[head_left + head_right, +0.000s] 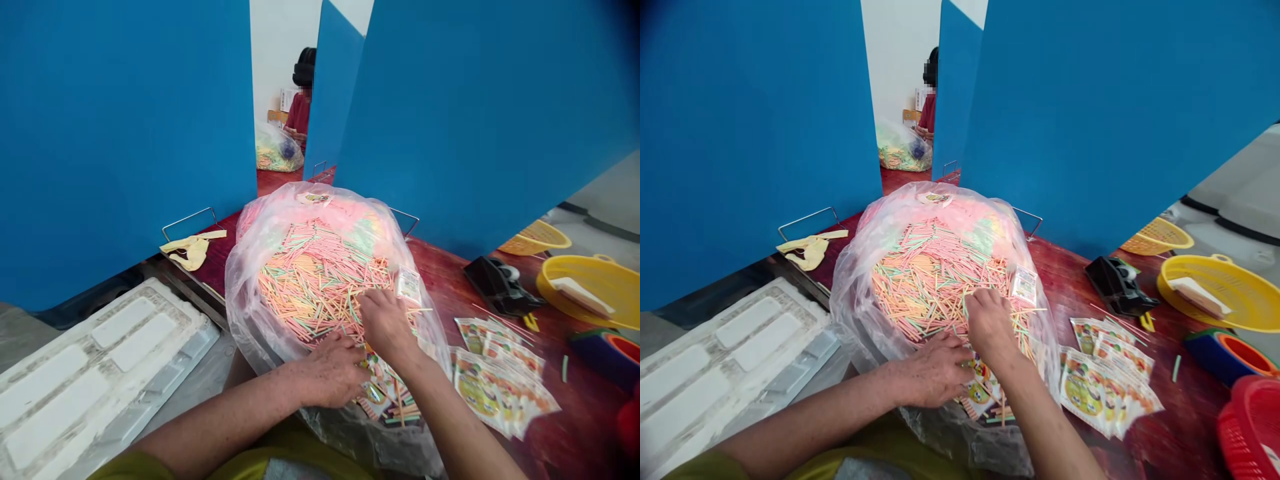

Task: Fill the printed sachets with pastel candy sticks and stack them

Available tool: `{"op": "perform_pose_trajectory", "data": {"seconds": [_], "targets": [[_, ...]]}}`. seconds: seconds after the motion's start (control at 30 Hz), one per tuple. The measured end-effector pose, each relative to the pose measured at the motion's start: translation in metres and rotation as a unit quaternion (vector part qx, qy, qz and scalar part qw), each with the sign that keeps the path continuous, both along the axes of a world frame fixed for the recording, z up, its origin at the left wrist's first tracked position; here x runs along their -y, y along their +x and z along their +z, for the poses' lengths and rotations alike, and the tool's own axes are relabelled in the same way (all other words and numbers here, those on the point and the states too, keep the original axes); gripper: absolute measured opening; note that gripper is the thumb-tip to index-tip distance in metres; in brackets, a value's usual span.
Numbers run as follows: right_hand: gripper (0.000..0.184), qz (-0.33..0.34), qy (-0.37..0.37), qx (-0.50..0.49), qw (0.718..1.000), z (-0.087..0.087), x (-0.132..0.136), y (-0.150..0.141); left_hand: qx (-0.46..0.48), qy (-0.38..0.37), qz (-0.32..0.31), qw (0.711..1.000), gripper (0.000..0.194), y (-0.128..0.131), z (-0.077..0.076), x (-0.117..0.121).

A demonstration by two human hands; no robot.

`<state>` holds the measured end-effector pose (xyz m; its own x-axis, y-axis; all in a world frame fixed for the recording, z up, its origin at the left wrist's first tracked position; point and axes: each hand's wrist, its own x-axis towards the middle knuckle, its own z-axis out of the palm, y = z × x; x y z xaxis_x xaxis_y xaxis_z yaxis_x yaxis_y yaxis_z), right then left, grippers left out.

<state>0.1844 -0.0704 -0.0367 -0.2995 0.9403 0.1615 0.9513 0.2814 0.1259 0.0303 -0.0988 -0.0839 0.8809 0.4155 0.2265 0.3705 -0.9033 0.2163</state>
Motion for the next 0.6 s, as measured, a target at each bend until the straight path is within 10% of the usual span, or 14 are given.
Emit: {"op": "perform_pose_trajectory", "data": {"seconds": [0.17,0.6], "targets": [[0.027,0.025,-0.103,0.046,0.993,-0.005,-0.050,-0.039,0.021,-0.018,-0.011,1.000,0.022,-0.014,-0.007,-0.002],[0.034,0.098,-0.228,0.063,0.967,0.006,-0.049,-0.033,0.045,-0.039,-0.029,0.998,0.021,-0.014,-0.016,-0.009]]}}
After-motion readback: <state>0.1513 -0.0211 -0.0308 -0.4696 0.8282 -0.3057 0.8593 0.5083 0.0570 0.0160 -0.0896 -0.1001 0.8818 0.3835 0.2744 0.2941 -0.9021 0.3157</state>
